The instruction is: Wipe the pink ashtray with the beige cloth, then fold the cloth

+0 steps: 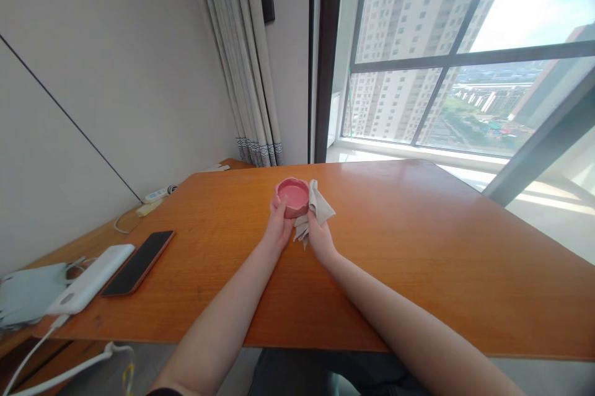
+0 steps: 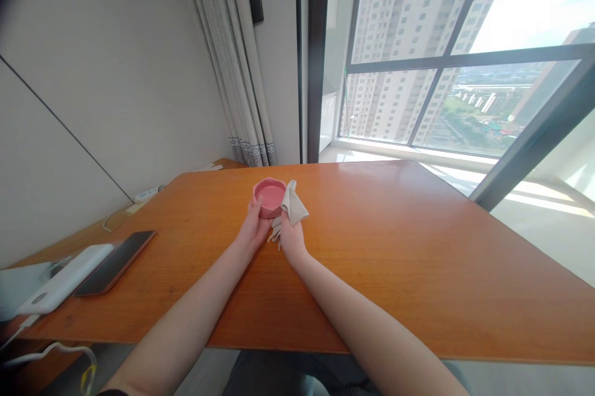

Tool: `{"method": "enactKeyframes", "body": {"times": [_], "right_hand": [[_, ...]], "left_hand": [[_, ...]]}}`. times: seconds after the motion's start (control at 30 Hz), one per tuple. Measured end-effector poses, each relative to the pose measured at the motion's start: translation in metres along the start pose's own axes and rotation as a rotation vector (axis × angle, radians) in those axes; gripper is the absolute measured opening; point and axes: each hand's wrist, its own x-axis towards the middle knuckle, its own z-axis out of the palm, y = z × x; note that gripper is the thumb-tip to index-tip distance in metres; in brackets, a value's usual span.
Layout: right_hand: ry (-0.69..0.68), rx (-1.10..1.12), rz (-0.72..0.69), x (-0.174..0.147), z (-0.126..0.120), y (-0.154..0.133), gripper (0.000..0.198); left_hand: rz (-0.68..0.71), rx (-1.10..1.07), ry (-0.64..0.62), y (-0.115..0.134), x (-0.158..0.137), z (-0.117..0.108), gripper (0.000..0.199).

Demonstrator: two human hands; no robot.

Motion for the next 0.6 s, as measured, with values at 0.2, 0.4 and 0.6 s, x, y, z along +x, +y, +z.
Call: {"method": "enactKeyframes", "body": {"times": [0.2, 0.4, 0.6], "right_hand": [[0.071, -0.023, -0.122, 0.025, -0.019, -0.007, 0.053], [-0.161, -0.010, -0.065, 0.058, -0.053, -0.012, 0.044], [-0.153, -0.036, 0.040, 0.061, -0.054, 0.000, 0.047]], "left_hand": [[0.031, 0.060, -0.088, -0.011, -0.005, 0.005, 0.048], [-0.272, 0.266, -0.163, 0.000, -0.010, 0.003, 0.053], [-0.297, 0.352, -0.137, 0.000, -0.007, 0.000, 0.049]]}}
